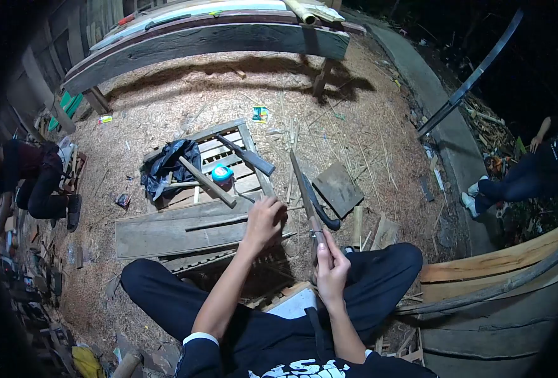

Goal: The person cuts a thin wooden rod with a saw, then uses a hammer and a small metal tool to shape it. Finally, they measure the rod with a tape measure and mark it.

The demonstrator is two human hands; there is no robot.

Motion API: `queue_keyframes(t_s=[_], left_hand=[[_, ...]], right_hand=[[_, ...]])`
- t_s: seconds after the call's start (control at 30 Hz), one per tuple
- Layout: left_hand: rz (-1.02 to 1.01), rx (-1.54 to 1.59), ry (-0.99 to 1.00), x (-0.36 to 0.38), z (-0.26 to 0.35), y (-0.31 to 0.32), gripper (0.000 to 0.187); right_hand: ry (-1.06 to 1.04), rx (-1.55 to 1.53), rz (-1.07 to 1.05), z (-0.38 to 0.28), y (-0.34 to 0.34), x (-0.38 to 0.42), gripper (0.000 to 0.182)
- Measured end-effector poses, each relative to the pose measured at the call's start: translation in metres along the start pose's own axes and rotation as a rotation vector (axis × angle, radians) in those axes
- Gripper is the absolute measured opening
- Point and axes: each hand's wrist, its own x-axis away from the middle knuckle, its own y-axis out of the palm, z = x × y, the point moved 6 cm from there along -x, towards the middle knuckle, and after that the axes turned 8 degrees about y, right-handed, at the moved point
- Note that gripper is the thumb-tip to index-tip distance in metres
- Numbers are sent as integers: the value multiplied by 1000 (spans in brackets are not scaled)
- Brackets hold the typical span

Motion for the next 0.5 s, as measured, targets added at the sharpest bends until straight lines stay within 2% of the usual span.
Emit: queue_keyframes(t_s=[0.07, 0.13, 0.2, 0.27, 0.33, 0.37, 0.5], left_hand=[[11, 20, 15, 4, 4, -7, 24], [46, 71, 26, 6, 1, -17, 27], [105, 81, 25, 9, -3, -32, 27], [176, -1, 118, 8, 9, -64, 23], [192, -44, 105, 8, 16, -96, 17], [199, -98, 127, 11, 18, -110, 16], [257, -195, 138, 28, 15, -154, 13]], right_hand=[[-80, 4, 22, -3, 0, 0, 45], [-53, -16, -2, 3, 3, -2, 46], [-172, 38, 20, 11, 4, -7, 44], [-175, 41, 10, 1, 12, -5, 43], [-293, 171, 31, -11, 21, -5, 44], [-283, 247, 31, -12, 26, -7, 43], [-354, 242, -38, -20, 63, -14, 44]])
